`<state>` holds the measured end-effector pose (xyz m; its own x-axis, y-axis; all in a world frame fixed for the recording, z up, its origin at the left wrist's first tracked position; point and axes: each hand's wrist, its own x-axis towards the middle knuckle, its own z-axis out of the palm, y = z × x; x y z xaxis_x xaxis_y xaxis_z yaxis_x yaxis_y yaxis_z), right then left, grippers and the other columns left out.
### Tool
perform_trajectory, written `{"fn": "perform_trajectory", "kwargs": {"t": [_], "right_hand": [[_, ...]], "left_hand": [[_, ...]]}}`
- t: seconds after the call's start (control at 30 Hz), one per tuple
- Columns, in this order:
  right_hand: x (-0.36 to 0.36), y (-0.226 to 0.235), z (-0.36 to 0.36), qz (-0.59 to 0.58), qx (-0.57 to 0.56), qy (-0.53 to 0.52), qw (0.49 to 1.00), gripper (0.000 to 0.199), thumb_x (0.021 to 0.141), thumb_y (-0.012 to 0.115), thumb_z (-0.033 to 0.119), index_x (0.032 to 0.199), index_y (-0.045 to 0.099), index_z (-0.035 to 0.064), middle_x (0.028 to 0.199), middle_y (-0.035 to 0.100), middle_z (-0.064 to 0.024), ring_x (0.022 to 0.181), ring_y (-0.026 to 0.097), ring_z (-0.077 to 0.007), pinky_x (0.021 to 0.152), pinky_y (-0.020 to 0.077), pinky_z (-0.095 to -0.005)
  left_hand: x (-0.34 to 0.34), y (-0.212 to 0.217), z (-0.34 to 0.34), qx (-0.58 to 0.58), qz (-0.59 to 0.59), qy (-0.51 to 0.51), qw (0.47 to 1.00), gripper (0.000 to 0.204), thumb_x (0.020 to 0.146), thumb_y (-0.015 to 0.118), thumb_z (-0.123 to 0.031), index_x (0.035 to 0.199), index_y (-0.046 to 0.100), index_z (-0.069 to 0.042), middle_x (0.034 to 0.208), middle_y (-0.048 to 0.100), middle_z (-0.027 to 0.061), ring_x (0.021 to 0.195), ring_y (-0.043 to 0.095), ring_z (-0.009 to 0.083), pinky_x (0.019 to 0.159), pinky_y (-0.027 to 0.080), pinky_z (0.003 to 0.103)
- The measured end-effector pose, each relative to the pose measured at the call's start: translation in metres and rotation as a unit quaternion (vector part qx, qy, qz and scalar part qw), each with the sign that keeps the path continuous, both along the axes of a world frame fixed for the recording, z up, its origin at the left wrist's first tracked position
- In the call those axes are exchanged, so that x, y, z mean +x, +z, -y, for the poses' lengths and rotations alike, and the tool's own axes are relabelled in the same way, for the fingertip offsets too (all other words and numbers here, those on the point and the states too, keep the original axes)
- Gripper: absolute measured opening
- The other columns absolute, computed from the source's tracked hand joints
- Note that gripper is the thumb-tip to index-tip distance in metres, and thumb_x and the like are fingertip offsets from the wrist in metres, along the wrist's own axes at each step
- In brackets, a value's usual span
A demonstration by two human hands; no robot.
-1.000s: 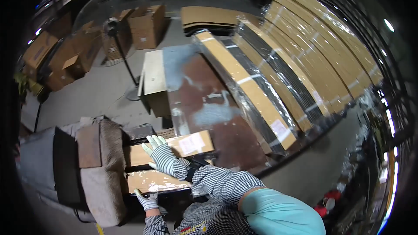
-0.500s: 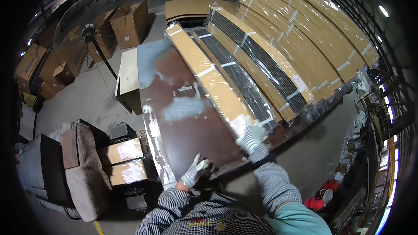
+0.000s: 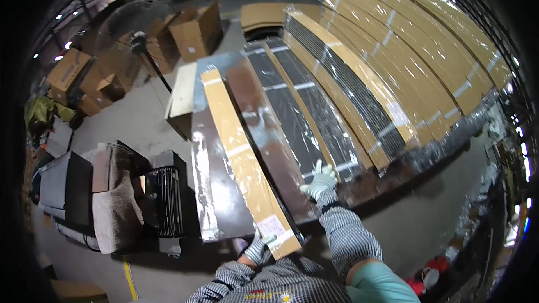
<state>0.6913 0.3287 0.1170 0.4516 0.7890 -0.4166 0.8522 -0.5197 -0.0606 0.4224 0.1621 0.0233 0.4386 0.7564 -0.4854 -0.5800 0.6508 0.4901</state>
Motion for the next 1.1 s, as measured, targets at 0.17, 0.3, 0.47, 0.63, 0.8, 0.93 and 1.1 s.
{"fn": "perform_trajectory", "kwargs": {"t": [0.17,0.3,0.47,0.63,0.8,0.93,1.1], "right_hand": [[0.015,0.02,-0.004,-0.058,0.028,0.0,0.998,0.124,0.061,0.092,0.049,0.16,0.026,0.0135,0.152,0.037,-0.0252,0.144,0.034,-0.0428,0.118,0.0334,-0.05],[0.0,0.054,0.101,0.123,0.245,0.16,0.948,0.106,0.047,0.089,0.042,0.14,0.054,0.0037,0.135,0.051,-0.0251,0.126,0.048,-0.0421,0.103,0.0428,-0.0522],[0.089,-0.056,0.267,0.081,0.1,0.199,0.971,0.107,0.05,0.091,0.04,0.141,0.049,0.0016,0.141,0.042,-0.0261,0.134,0.037,-0.0447,0.109,0.0328,-0.0565],[0.028,-0.039,0.132,0.076,0.123,0.101,0.984,0.131,0.055,0.092,0.053,0.156,0.026,0.0034,0.152,0.032,-0.0285,0.14,0.034,-0.0439,0.117,0.0272,-0.0563],[0.009,-0.061,0.084,0.074,0.039,0.144,0.986,0.135,0.056,0.092,0.057,0.16,0.021,0.0068,0.151,0.034,-0.0296,0.14,0.035,-0.0439,0.116,0.0299,-0.0559],[0.001,-0.064,0.135,0.024,0.07,0.189,0.979,0.135,0.051,0.093,0.052,0.158,0.025,0.0057,0.146,0.034,-0.0328,0.133,0.038,-0.0476,0.113,0.0322,-0.0556],[-0.035,-0.05,0.151,-0.033,0.094,0.293,0.951,0.126,0.054,0.092,0.051,0.154,0.032,0.0038,0.143,0.034,-0.0295,0.131,0.035,-0.0463,0.112,0.0294,-0.0573]], "left_hand": [[-0.003,-0.038,0.013,0.068,-0.079,-0.093,0.99,0.122,0.073,0.089,-0.01,0.162,0.006,-0.013,0.155,0.043,0.0155,0.145,0.039,0.0336,0.12,0.034,0.044],[0.048,-0.082,0.08,0.103,-0.147,-0.165,0.97,0.129,0.07,0.093,-0.014,0.163,0.004,-0.011,0.154,0.044,0.0167,0.146,0.038,0.0336,0.121,0.031,0.044],[0.05,0.003,0.027,-0.072,-0.011,-0.289,0.955,0.137,0.073,0.09,-0.05,0.161,-0.001,0.002,0.163,0.03,0.0218,0.15,0.028,0.0308,0.122,0.022,0.042],[0.07,0.009,-0.015,-0.142,0.009,-0.114,0.983,0.095,0.078,0.09,-0.037,0.149,0.037,-0.001,0.136,0.059,0.0138,0.126,0.053,0.0232,0.105,0.046,0.04],[0.08,-0.067,0.026,0.072,-0.097,-0.143,0.982,0.105,0.081,0.086,-0.039,0.158,0.024,-0.002,0.137,0.057,0.0054,0.118,0.056,0.0196,0.102,0.047,0.038],[0.029,-0.042,0.048,-0.011,0.01,-0.055,0.998,0.107,0.087,0.082,-0.035,0.163,0.011,-0.011,0.165,0.027,0.011,0.153,0.024,0.0271,0.124,0.022,0.044],[-0.002,-0.058,0.05,-0.071,0.038,0.131,0.988,0.094,0.086,0.082,-0.025,0.156,0.021,-0.013,0.146,0.049,0.0084,0.135,0.048,0.0247,0.112,0.043,0.044]]}}
